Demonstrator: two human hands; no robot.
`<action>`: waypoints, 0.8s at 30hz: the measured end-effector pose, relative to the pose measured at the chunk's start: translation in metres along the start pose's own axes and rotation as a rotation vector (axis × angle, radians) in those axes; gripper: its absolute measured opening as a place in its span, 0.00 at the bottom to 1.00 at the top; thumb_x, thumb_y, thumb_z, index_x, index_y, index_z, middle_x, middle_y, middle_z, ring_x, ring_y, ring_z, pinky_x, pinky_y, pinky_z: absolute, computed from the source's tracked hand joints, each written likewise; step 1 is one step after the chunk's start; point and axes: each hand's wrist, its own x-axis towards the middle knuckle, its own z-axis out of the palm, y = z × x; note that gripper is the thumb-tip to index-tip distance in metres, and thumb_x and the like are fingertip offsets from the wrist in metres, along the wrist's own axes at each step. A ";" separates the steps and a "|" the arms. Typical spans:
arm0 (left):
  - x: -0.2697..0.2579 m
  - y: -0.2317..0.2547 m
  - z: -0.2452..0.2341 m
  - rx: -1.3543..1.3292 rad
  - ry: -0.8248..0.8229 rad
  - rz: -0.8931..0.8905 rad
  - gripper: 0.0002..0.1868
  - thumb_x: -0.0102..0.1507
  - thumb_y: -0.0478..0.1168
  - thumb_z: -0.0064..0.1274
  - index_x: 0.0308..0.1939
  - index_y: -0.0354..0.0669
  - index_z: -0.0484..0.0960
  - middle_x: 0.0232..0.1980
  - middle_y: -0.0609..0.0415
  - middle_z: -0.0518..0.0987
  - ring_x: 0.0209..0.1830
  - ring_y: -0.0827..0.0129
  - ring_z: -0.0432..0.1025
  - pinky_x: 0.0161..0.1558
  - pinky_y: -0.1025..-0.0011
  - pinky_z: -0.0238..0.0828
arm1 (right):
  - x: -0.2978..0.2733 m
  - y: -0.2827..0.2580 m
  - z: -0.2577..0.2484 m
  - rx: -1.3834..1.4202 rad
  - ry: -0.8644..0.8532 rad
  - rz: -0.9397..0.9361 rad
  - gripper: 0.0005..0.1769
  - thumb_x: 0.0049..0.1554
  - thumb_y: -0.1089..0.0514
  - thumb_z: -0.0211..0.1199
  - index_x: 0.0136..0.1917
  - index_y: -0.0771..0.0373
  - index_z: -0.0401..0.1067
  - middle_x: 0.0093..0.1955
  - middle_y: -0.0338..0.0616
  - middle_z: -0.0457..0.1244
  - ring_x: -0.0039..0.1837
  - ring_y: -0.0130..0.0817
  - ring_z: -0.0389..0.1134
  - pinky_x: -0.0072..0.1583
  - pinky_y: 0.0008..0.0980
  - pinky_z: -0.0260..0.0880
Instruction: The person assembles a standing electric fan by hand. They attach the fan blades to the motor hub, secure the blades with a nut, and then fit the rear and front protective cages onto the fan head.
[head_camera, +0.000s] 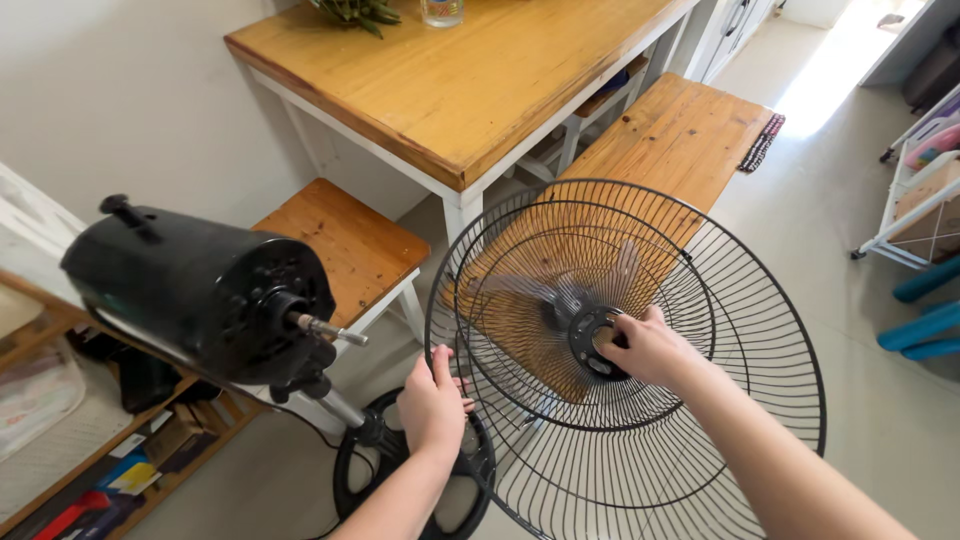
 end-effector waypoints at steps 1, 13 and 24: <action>-0.004 0.006 -0.004 0.003 -0.001 0.019 0.22 0.69 0.55 0.44 0.52 0.43 0.83 0.31 0.48 0.82 0.24 0.66 0.80 0.28 0.68 0.81 | -0.003 0.002 -0.004 -0.023 0.005 -0.022 0.32 0.57 0.32 0.60 0.69 0.47 0.69 0.67 0.49 0.54 0.63 0.48 0.70 0.65 0.42 0.71; -0.036 0.091 -0.062 0.114 0.001 0.188 0.24 0.69 0.57 0.44 0.54 0.43 0.82 0.32 0.49 0.84 0.24 0.67 0.81 0.29 0.70 0.81 | -0.039 -0.021 -0.087 -0.215 -0.045 -0.400 0.15 0.51 0.50 0.64 0.53 0.42 0.78 0.55 0.36 0.65 0.63 0.34 0.68 0.64 0.37 0.69; -0.054 0.094 -0.061 0.053 0.013 0.137 0.23 0.69 0.56 0.44 0.47 0.40 0.82 0.28 0.53 0.83 0.20 0.67 0.79 0.25 0.69 0.78 | -0.063 -0.046 -0.120 -0.402 -0.117 -0.456 0.18 0.52 0.40 0.68 0.55 0.41 0.80 0.57 0.39 0.68 0.64 0.38 0.69 0.65 0.39 0.68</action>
